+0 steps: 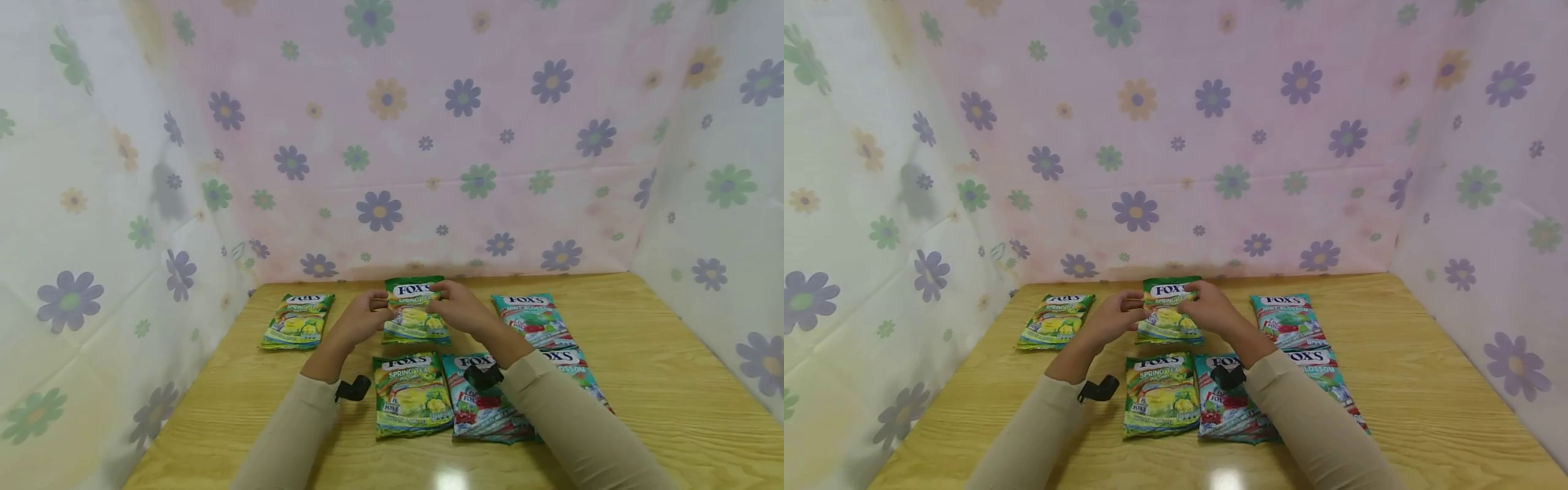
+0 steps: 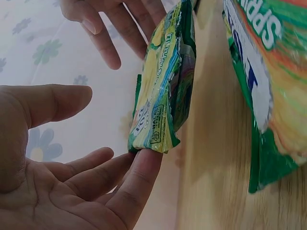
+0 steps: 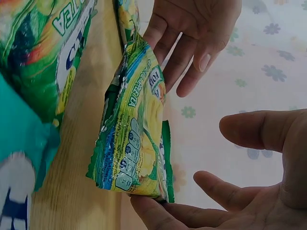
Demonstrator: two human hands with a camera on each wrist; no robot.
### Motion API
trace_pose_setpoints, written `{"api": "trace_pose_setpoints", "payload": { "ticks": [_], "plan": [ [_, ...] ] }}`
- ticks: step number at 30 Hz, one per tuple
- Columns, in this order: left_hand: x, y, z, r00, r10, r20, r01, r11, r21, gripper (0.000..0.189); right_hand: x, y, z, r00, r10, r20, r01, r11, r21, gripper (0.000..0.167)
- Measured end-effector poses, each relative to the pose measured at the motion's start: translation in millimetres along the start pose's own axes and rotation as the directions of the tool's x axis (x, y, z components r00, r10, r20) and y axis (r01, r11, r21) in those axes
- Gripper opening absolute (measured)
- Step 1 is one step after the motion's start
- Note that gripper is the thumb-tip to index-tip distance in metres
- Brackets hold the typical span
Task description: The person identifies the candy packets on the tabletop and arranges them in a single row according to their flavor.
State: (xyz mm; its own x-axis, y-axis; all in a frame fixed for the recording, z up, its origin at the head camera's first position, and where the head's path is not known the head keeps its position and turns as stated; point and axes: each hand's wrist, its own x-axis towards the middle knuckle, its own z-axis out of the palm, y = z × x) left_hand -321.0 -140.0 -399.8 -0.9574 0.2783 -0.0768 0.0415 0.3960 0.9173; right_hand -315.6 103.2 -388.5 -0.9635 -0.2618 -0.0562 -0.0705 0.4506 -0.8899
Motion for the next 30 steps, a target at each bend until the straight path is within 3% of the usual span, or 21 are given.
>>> {"api": "trace_pose_setpoints", "payload": {
  "ticks": [14, 30],
  "plan": [
    [-5.4, -12.9, -19.8, 0.997, -0.006, -0.079, 0.009, 0.999, 0.04, 0.058, 12.7, -7.1, 26.6, 1.0, -0.017, -0.01, 0.018, 0.999, 0.045, 0.058],
    [-9.3, -20.1, -52.4, 0.997, -0.008, -0.082, 0.015, 0.997, 0.081, 0.056, 20.7, -20.4, 52.8, 0.999, -0.041, 0.004, 0.04, 0.995, 0.095, 0.058]
  ]
}}
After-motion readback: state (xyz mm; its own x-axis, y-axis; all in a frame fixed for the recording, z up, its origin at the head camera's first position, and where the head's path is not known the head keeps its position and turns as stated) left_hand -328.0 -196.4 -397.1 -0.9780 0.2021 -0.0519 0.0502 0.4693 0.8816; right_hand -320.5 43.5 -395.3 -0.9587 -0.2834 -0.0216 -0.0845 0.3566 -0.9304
